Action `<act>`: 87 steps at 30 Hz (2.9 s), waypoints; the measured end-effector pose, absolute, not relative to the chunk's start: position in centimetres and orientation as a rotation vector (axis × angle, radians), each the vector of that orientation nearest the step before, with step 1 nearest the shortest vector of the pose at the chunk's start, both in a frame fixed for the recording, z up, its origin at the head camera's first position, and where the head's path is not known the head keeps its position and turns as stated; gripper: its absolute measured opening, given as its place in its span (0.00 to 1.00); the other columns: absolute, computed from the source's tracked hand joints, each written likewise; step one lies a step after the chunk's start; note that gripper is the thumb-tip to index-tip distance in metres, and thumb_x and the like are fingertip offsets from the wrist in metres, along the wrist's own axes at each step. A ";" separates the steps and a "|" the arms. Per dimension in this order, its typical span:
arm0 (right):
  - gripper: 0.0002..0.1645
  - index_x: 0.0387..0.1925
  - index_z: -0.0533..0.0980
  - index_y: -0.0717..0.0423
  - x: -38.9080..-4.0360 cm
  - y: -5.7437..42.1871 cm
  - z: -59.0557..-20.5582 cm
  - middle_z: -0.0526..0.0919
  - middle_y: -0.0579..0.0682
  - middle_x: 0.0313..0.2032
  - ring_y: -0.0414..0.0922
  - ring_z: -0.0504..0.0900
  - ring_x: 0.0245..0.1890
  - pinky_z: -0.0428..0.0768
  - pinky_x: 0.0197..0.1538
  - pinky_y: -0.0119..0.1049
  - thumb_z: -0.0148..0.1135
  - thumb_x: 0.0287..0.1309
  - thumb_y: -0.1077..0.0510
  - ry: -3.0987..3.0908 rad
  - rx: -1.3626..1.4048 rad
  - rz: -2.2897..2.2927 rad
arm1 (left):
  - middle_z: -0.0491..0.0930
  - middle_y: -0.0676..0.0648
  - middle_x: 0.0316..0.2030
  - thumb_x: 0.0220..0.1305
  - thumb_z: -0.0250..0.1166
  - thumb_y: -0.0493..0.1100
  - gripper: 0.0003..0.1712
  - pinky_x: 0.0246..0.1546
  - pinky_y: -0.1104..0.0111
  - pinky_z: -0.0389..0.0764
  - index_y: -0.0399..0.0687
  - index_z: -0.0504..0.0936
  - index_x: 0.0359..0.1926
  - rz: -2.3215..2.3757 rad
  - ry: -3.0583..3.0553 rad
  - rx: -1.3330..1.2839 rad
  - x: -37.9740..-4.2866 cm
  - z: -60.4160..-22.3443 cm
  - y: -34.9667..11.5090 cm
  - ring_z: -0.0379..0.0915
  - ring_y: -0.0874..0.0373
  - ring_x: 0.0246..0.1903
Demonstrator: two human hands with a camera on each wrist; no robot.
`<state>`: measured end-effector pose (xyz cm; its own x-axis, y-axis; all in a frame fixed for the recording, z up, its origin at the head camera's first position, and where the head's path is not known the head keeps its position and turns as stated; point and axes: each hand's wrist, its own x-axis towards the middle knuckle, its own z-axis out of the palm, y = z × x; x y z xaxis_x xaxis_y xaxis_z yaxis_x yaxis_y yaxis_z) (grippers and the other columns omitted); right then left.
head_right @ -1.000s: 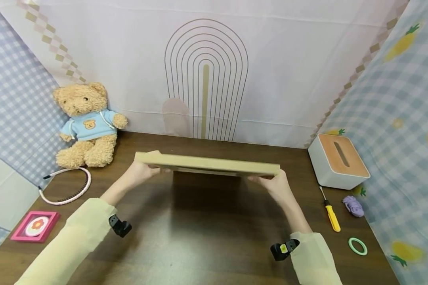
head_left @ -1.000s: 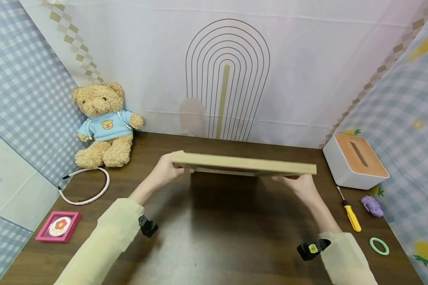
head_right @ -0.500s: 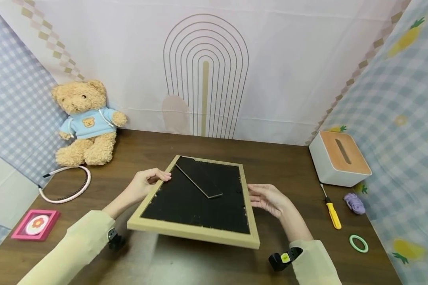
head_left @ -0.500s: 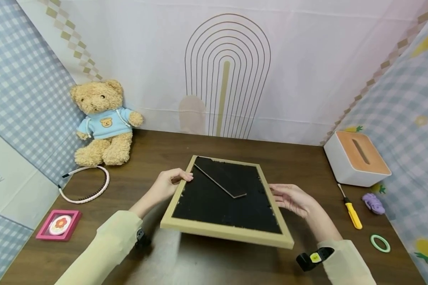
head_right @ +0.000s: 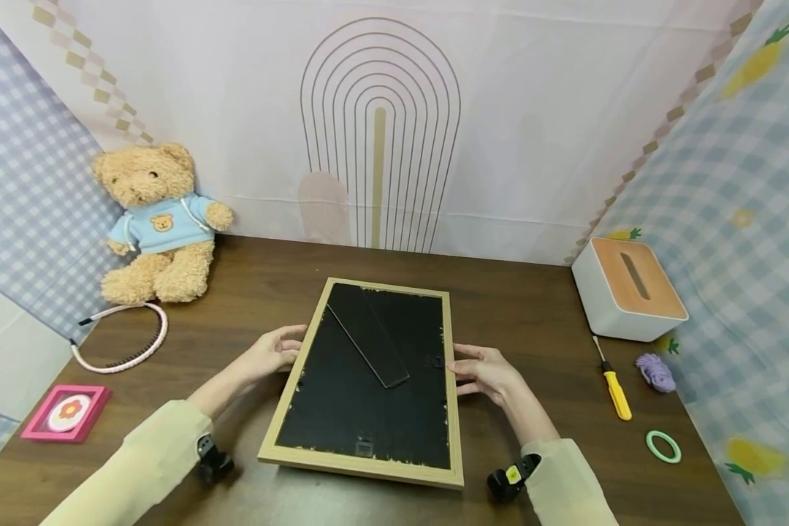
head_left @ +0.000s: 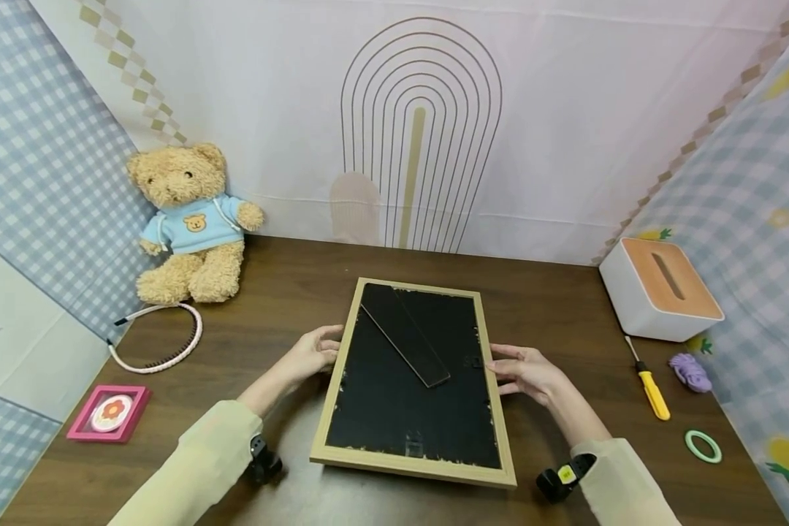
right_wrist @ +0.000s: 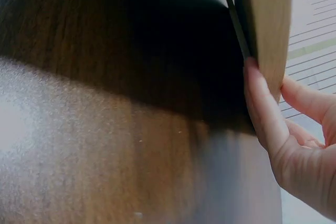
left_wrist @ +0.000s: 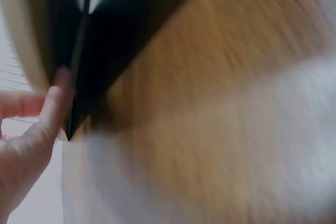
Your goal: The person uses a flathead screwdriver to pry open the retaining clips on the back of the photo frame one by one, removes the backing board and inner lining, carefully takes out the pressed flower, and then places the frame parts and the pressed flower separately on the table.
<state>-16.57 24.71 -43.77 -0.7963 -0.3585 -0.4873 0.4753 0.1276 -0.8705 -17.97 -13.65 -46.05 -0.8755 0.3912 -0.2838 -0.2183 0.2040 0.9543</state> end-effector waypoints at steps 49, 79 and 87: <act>0.25 0.50 0.73 0.73 -16.3 25.6 -45.2 0.80 0.68 0.42 0.45 0.82 0.31 0.83 0.37 0.39 0.65 0.53 0.60 2.687 0.332 -1.259 | 0.76 0.34 0.41 0.51 0.64 0.25 0.27 0.32 0.66 0.85 0.24 0.70 0.55 1.422 2.341 -0.036 -18.7 -45.6 -11.5 0.78 0.55 0.37; 0.24 0.51 0.74 0.70 -14.8 38.5 -47.3 0.84 0.57 0.38 0.19 0.67 0.26 0.70 0.27 0.18 0.58 0.60 0.54 3.071 0.460 -1.053 | 0.73 0.36 0.39 0.52 0.64 0.26 0.27 0.32 0.65 0.85 0.24 0.68 0.54 1.481 2.271 -0.018 -18.6 -45.5 -12.0 0.77 0.56 0.35; 0.25 0.52 0.75 0.67 -14.7 38.1 -47.1 0.70 0.12 0.33 0.17 0.71 0.30 0.72 0.31 0.15 0.61 0.59 0.52 2.958 0.161 -1.357 | 0.73 0.37 0.39 0.52 0.64 0.26 0.27 0.33 0.65 0.85 0.23 0.68 0.55 1.492 2.252 -0.014 -18.6 -45.6 -12.1 0.76 0.58 0.34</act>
<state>-14.71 38.12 -47.09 -0.9883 0.1379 0.0652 0.0406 0.6495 -0.7592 -18.65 -12.06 -45.63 -0.9047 0.2272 -0.3605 -0.2435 0.4186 0.8749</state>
